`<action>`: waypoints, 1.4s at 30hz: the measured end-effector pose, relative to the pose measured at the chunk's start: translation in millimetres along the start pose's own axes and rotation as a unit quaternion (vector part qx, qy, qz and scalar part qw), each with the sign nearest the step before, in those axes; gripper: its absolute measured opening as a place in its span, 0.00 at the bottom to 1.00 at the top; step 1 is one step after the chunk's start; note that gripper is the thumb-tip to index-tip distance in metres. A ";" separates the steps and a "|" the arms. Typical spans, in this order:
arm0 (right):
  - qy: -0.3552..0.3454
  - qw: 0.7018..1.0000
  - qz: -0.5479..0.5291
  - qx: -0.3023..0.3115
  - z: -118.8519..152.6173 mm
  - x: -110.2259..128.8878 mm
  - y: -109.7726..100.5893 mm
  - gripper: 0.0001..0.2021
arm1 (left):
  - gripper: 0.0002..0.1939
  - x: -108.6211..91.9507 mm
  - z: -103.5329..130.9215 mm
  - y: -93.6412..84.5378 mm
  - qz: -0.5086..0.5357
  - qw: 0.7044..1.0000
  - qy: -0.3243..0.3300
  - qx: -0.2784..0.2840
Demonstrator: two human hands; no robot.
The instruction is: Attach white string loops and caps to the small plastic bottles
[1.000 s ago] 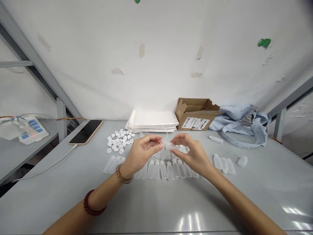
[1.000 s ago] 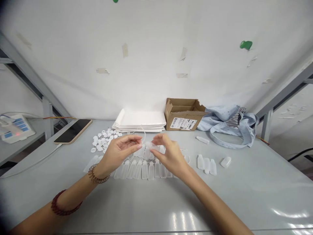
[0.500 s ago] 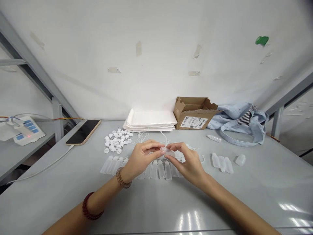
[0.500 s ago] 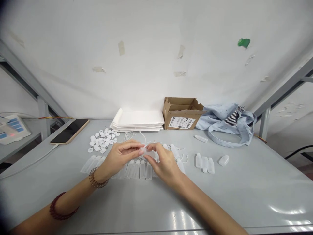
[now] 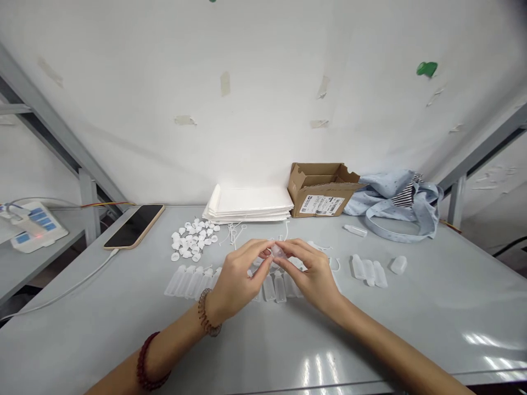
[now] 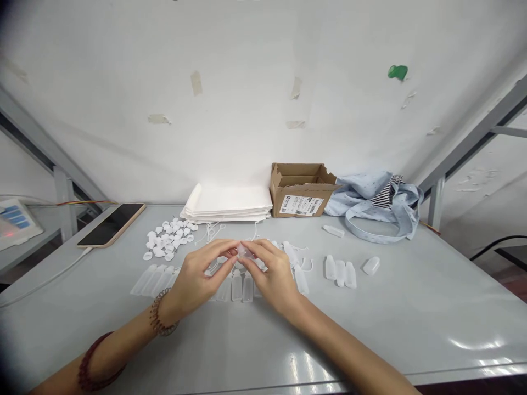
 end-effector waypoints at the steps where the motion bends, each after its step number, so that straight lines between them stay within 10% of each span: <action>1: 0.013 1.000 -0.015 -0.006 -0.2 -2.6 -1.9 0.12 | 0.16 -4.8 0.3 3.9 -0.026 0.999 0.019 0.013; 11: 0.106 0.985 -0.138 -0.011 3.1 -16.5 1.8 0.09 | 0.24 -23.5 -0.7 23.2 -0.161 0.982 0.082 0.059; 18: 0.066 0.991 -0.032 0.116 -3.7 -5.1 -0.5 0.09 | 0.24 -2.7 -3.0 5.7 -0.039 0.994 -0.032 0.093; 30: -0.007 0.953 0.229 0.198 75.6 24.6 36.2 0.12 | 0.27 0.8 89.3 38.1 0.025 0.958 -0.146 0.247; 42: -0.019 0.964 0.212 0.159 85.1 18.0 43.4 0.11 | 0.25 7.2 95.5 39.1 -0.046 0.949 -0.149 0.274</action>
Point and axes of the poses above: each hand's wrist, its own z-axis away from the middle knuckle, its own y-axis out of the palm, x = y × z, the point moved 9 cm from there along -z, towards the middle knuckle, and after that the axes turned 12 degrees about x, right-handed, at the moved point
